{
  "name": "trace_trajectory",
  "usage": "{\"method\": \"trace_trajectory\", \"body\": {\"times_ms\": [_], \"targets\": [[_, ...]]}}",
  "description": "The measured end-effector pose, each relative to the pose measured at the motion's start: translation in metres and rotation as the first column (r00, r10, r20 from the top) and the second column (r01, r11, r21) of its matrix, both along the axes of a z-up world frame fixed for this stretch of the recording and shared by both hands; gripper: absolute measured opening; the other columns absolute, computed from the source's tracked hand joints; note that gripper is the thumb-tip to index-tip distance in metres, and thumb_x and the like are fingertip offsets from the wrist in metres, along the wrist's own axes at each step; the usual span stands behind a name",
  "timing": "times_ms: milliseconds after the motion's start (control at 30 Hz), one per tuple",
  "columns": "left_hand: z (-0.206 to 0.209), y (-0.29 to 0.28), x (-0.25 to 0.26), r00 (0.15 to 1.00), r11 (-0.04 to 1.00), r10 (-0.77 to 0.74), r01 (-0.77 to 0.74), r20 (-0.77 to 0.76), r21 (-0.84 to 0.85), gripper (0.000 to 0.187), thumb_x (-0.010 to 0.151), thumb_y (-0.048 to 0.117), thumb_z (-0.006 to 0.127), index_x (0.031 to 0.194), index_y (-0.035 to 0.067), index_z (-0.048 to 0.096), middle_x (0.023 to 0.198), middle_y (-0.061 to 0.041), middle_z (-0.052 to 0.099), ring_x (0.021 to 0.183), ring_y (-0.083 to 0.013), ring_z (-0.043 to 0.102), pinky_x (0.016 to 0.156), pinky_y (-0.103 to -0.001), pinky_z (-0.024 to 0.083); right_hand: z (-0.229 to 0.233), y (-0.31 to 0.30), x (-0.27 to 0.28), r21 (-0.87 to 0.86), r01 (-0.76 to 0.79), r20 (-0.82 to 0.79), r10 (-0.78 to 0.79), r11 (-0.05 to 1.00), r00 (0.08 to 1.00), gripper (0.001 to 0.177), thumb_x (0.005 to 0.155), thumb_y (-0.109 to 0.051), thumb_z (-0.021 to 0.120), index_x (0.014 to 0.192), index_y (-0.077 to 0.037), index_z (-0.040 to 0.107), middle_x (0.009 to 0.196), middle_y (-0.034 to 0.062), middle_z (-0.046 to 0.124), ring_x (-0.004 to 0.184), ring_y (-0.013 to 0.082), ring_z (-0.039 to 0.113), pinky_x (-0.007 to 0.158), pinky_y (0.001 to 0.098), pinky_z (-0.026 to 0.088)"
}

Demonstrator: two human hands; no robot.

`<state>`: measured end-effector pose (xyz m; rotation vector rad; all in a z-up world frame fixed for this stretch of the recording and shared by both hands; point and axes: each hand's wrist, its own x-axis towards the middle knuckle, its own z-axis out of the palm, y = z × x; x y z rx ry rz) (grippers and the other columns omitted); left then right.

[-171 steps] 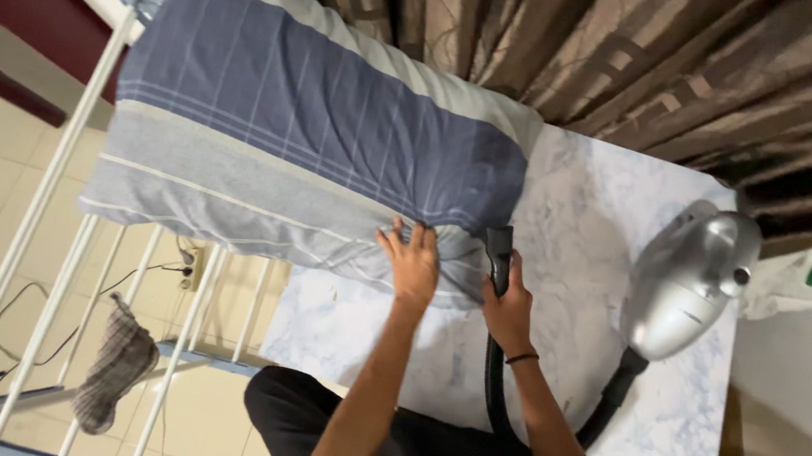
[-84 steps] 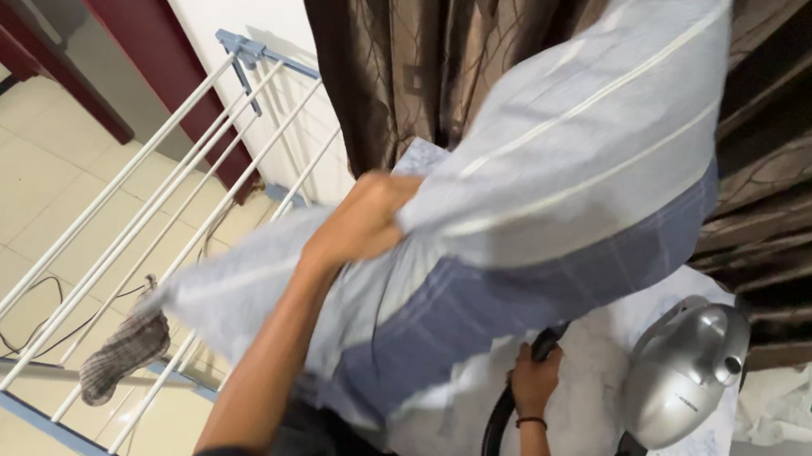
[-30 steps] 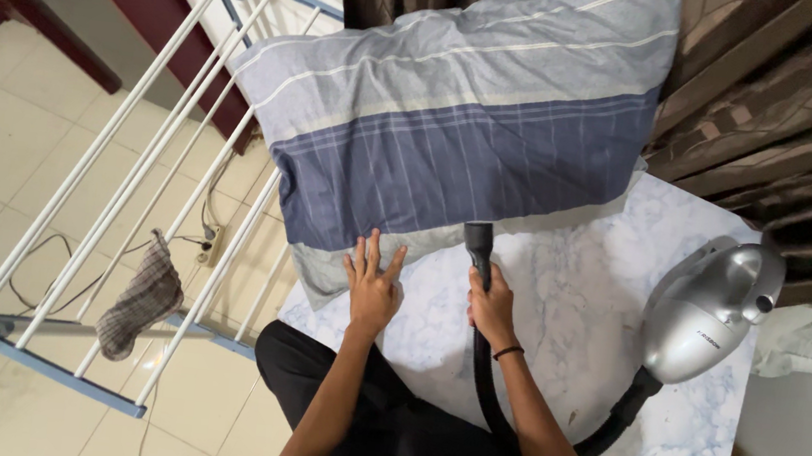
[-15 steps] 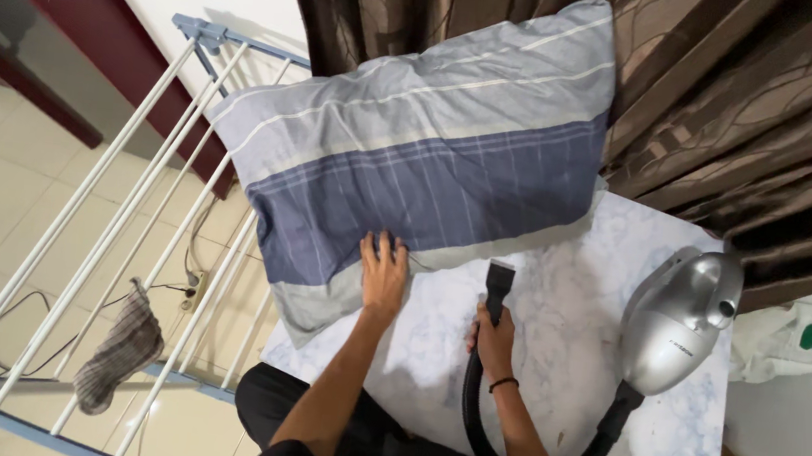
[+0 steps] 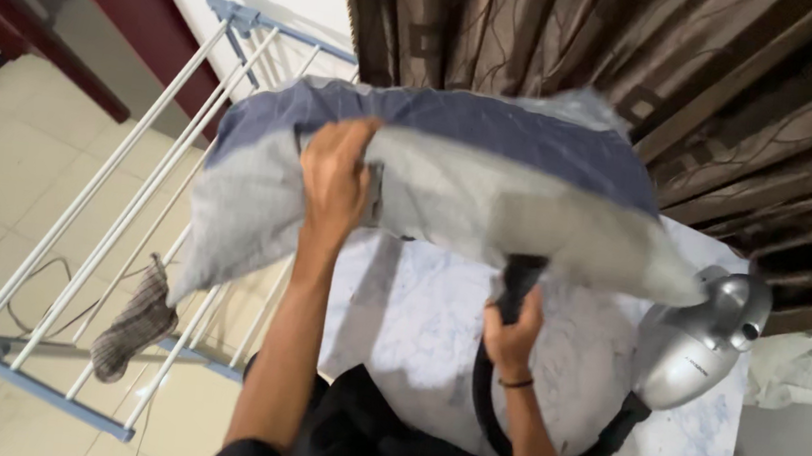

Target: The person uses a vacuum nozzle to clean a striped pillow on a table, turning the pillow over by hand to vacuum both sides.

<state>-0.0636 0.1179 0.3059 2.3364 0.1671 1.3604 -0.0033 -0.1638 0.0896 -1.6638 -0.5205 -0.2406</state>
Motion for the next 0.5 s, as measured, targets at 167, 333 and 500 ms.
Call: {"method": "trace_trajectory", "body": {"times_ms": [167, 333, 500], "targets": [[0.043, 0.014, 0.035, 0.993, 0.994, 0.047, -0.058, -0.113, -0.097, 0.037, 0.081, -0.015, 0.055, 0.109, 0.002, 0.072, 0.094, -0.022, 0.072, 0.082, -0.0360, 0.072, 0.076, -0.045, 0.055, 0.042, -0.010, 0.029, 0.159, 0.010, 0.134, -0.032, 0.987, 0.990, 0.051, 0.085, 0.000, 0.060, 0.135, 0.005, 0.054, 0.123, 0.0079, 0.059, 0.108, 0.0173, 0.058, 0.092, 0.0293, 0.051], [0.032, 0.060, 0.069, 0.962, 0.976, 0.209, -0.217, -0.174, -0.026, 0.017, 0.081, -0.006, 0.066, 0.096, 0.001, 0.070, 0.094, -0.022, 0.070, 0.088, -0.0415, 0.066, 0.076, -0.050, 0.052, 0.044, -0.012, 0.032, 0.163, 0.035, -0.115, -0.016, 0.986, 0.993, 0.058, 0.081, 0.002, 0.057, 0.139, 0.005, 0.053, 0.141, 0.0098, 0.062, 0.103, 0.0160, 0.058, 0.085, 0.0271, 0.049], [0.022, 0.093, 0.097, 0.920, 0.833, 0.376, -0.389, 0.115, 0.393, 0.023, 0.076, -0.001, 0.070, 0.098, 0.005, 0.068, 0.101, -0.016, 0.068, 0.094, -0.0376, 0.062, 0.083, -0.046, 0.050, 0.011, -0.013, 0.027, 0.142, 0.002, -0.177, 0.023, 0.990, 0.984, 0.052, 0.085, 0.006, 0.057, 0.137, 0.005, 0.057, 0.130, 0.0108, 0.062, 0.110, 0.0150, 0.058, 0.090, 0.0263, 0.050]]}}
